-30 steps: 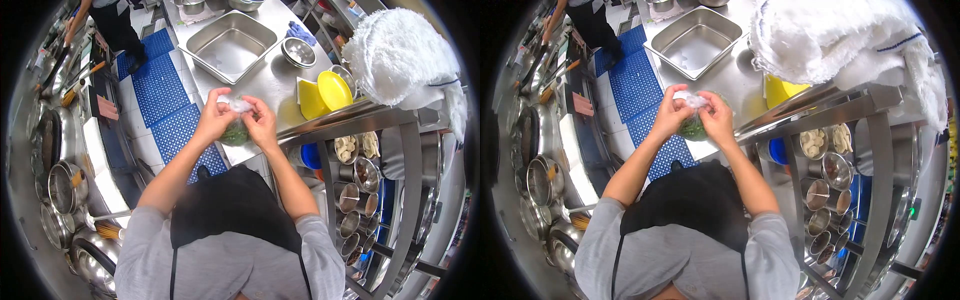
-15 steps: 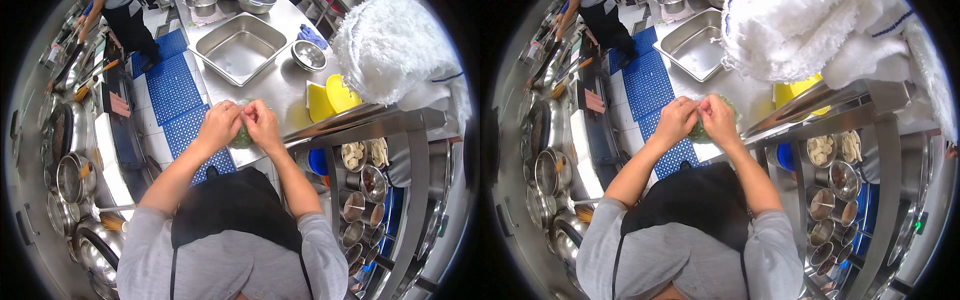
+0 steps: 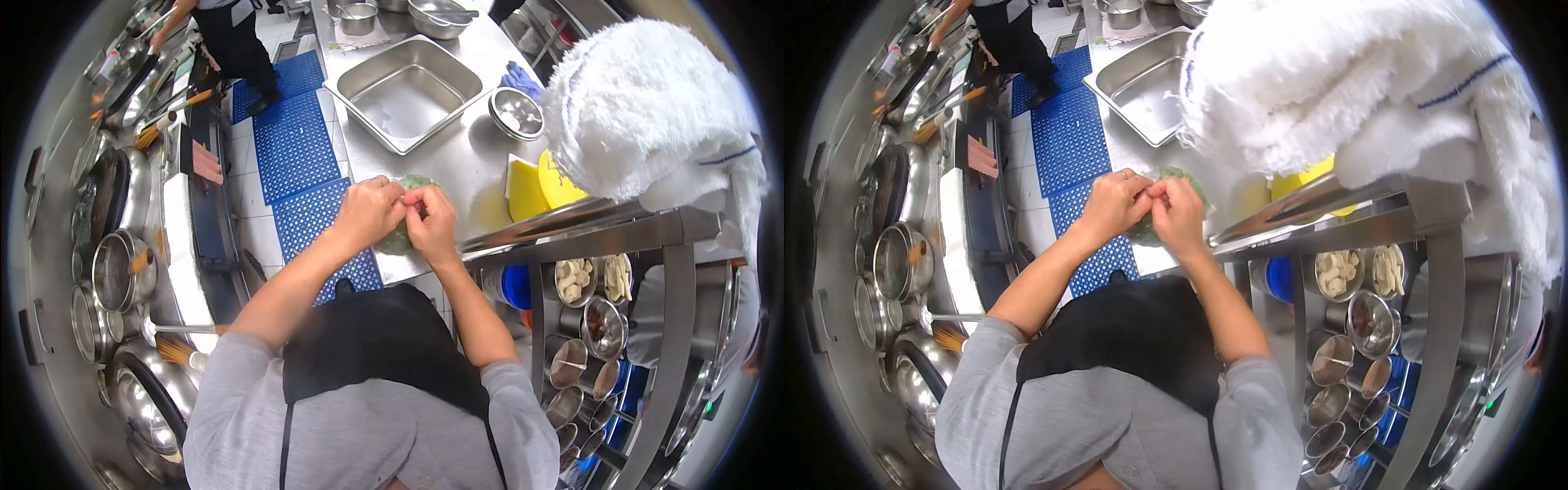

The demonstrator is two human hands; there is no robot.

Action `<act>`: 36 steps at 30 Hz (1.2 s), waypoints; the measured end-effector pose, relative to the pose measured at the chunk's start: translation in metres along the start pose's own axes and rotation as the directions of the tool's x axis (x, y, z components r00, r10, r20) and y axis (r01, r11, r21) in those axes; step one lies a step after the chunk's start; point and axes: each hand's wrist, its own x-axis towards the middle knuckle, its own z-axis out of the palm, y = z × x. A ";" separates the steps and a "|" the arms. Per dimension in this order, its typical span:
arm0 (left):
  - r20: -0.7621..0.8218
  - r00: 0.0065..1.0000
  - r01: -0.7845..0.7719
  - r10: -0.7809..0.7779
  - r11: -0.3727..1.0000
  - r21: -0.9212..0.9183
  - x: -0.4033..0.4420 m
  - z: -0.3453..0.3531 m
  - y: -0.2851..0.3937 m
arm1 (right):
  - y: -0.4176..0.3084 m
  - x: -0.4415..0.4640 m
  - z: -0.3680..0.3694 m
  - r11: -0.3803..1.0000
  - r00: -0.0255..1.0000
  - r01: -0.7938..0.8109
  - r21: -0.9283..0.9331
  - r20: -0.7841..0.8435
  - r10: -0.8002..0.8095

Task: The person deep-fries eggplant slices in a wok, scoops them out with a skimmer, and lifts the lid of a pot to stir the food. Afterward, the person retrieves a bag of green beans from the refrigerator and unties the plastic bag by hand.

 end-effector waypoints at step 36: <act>0.168 0.925 0.378 -0.342 0.774 -0.508 -0.001 -0.003 -0.024 | -0.010 0.037 0.007 0.971 0.980 -0.153 -0.185 0.098 0.173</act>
